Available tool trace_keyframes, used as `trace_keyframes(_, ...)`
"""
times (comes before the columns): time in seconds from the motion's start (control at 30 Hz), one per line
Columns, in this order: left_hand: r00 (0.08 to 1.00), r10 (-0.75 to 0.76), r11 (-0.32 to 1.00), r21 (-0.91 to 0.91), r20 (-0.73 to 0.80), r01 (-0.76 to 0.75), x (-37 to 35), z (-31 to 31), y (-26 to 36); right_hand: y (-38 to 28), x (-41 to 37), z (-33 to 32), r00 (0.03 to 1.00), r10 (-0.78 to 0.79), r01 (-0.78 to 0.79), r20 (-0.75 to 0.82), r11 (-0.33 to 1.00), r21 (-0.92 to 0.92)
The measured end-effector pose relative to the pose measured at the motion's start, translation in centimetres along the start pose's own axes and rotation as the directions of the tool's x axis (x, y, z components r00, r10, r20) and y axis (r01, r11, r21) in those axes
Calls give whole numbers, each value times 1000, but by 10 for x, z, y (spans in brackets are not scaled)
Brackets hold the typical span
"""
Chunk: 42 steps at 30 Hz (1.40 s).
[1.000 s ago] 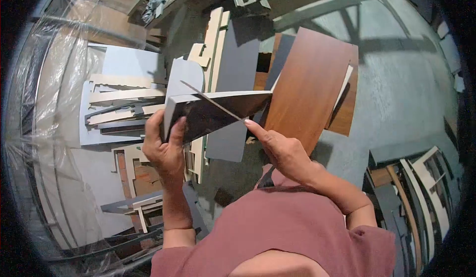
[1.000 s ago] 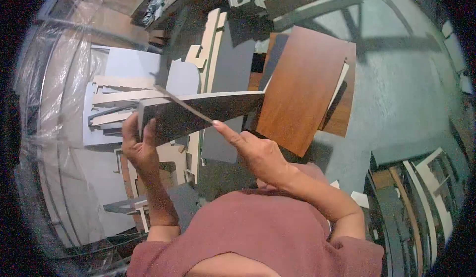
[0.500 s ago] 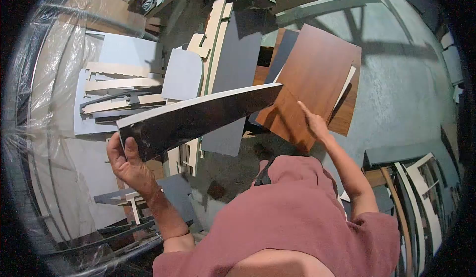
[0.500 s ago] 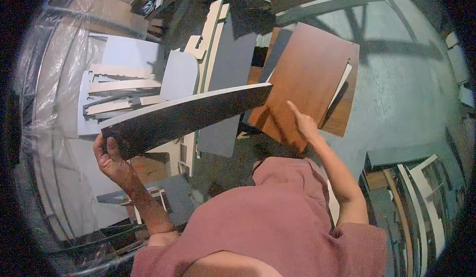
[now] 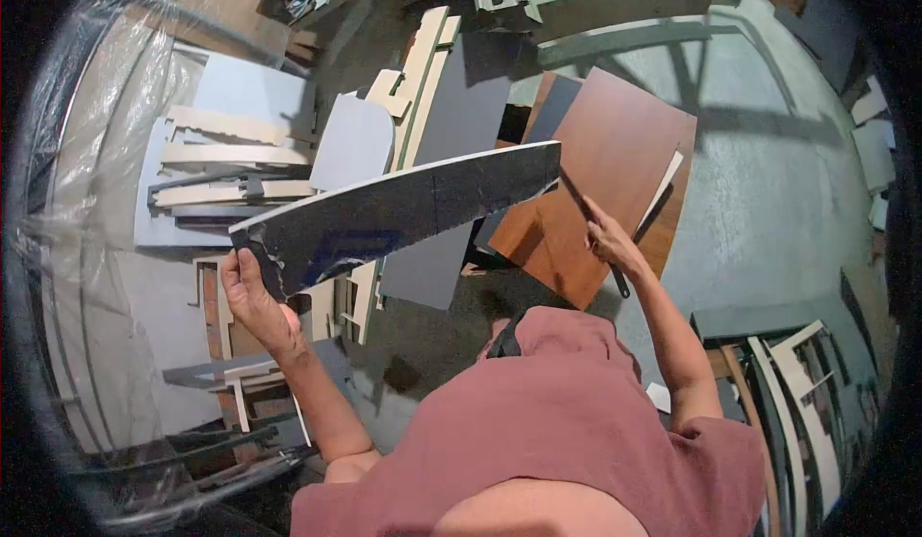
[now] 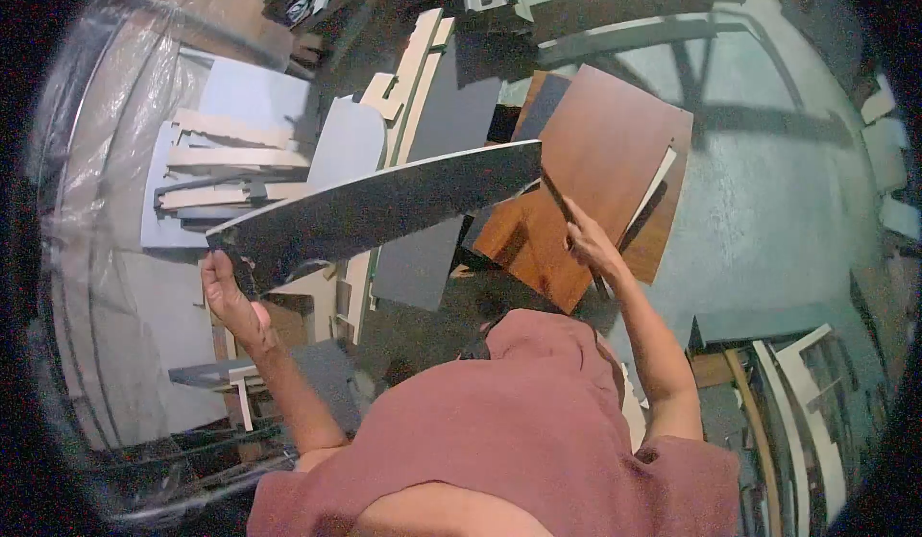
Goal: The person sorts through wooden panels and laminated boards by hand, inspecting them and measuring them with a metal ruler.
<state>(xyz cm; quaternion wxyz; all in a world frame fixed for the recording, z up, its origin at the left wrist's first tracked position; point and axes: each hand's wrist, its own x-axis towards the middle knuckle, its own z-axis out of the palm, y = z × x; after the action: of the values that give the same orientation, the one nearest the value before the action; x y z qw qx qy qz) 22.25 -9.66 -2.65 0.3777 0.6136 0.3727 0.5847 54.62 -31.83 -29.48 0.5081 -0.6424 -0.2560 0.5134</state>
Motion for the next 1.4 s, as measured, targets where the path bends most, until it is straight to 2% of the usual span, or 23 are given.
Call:
trace_keyframes(0.1, 998, 29, 999, 20, -61, -28, 4, -13, 1, 50, 4, 11, 960, -124, 174, 250, 967, -187)
trace_keyframes(0.13, 993, 29, 998, 65, -115, -21, 0, -8, 12, 32, -9, 17, 941, 58, 36, 334, 962, -269)
trace_keyframes(0.2, 982, 2, 1000, 29, -190, 4, -1, -28, 11, 25, -22, 32, 924, 212, -136, 319, 960, -243)
trace_keyframes(0.3, 939, -68, 997, -1, -336, 72, -9, -58, 14, 33, -22, 37, 940, 171, -125, 296, 978, -169)
trace_keyframes(0.37, 909, -100, 995, -11, -404, 104, -9, -87, 5, 31, -18, 40, 935, 261, -278, 239, 960, 37)
trace_keyframes(0.47, 861, -114, 990, 15, -495, 140, -1, -126, -24, 33, -5, 51, 937, 285, -285, 202, 958, -32)
trace_keyframes(0.53, 767, -136, 988, -31, -627, 150, 14, -140, -46, 30, 1, 57, 940, 263, -262, 219, 964, -35)
trace_keyframes(0.57, 832, -122, 992, -29, -541, 127, 25, -162, -67, 27, 5, 62, 945, 236, -237, 228, 971, -23)
trace_keyframes(0.7, 746, -201, 977, -185, -635, 106, 89, -170, -149, 2, 12, 86, 971, 164, -164, 174, 986, -16)
trace_keyframes(0.77, 704, -228, 962, -268, -672, 57, 118, -176, -212, -13, 9, 99, 967, 205, -220, 153, 972, 87)
trace_keyframes(0.87, 650, -310, 927, -371, -694, 46, 159, -182, -331, -21, 9, 116, 984, 169, -166, 60, 985, -41)
trace_keyframes(0.93, 559, -359, 930, -336, -747, 148, 178, -164, -382, -20, 15, 124, 974, 226, -222, 15, 966, -130)
trace_keyframes(0.97, 484, -472, 881, -411, -737, 233, 187, -155, -400, -28, 12, 129, 961, 275, -275, 5, 961, -32)
trace_keyframes(1.0, 435, -488, 873, -422, -757, 245, 192, -151, -438, -33, 12, 133, 946, 324, -323, -1, 944, 68)
trace_keyframes(1.07, 304, -521, 814, -356, -798, 459, 197, -132, -474, -33, 17, 141, 942, 332, -332, -51, 943, 4)
trace_keyframes(1.1, 344, -623, 770, -475, -702, 425, 194, -144, -529, -42, 15, 149, 934, 347, -345, -85, 938, 27)
trace_keyframes(1.13, 344, -633, 760, -473, -693, 445, 194, -136, -529, -48, 13, 156, 924, 364, -360, -118, 931, 57)
trace_keyframes(1.2, 260, -732, 674, -613, -630, 411, 188, -120, -526, -52, 11, 166, 905, 399, -390, -148, 917, 87)
trace_keyframes(1.23, 230, -742, 647, -584, -630, 490, 186, -120, -538, -54, 12, 171, 896, 412, -400, -163, 911, 102)
trace_keyframes(1.27, 234, -749, 638, -581, -619, 504, 177, -136, -579, -56, 11, 178, 890, 419, -404, -178, 908, 114)
trace_keyframes(1.33, 388, -835, 550, -574, -390, 607, 182, -171, -662, -60, 9, 191, 880, 421, -426, -220, 904, 29)
trace_keyframes(1.37, 326, -879, 475, -586, -348, 656, 184, -174, -664, -59, 8, 195, 873, 452, -439, -185, 892, 111)
trace_keyframes(1.4, 329, -882, 469, -578, -337, 668, 189, -183, -662, -60, 9, 200, 868, 456, -439, -196, 890, 125)
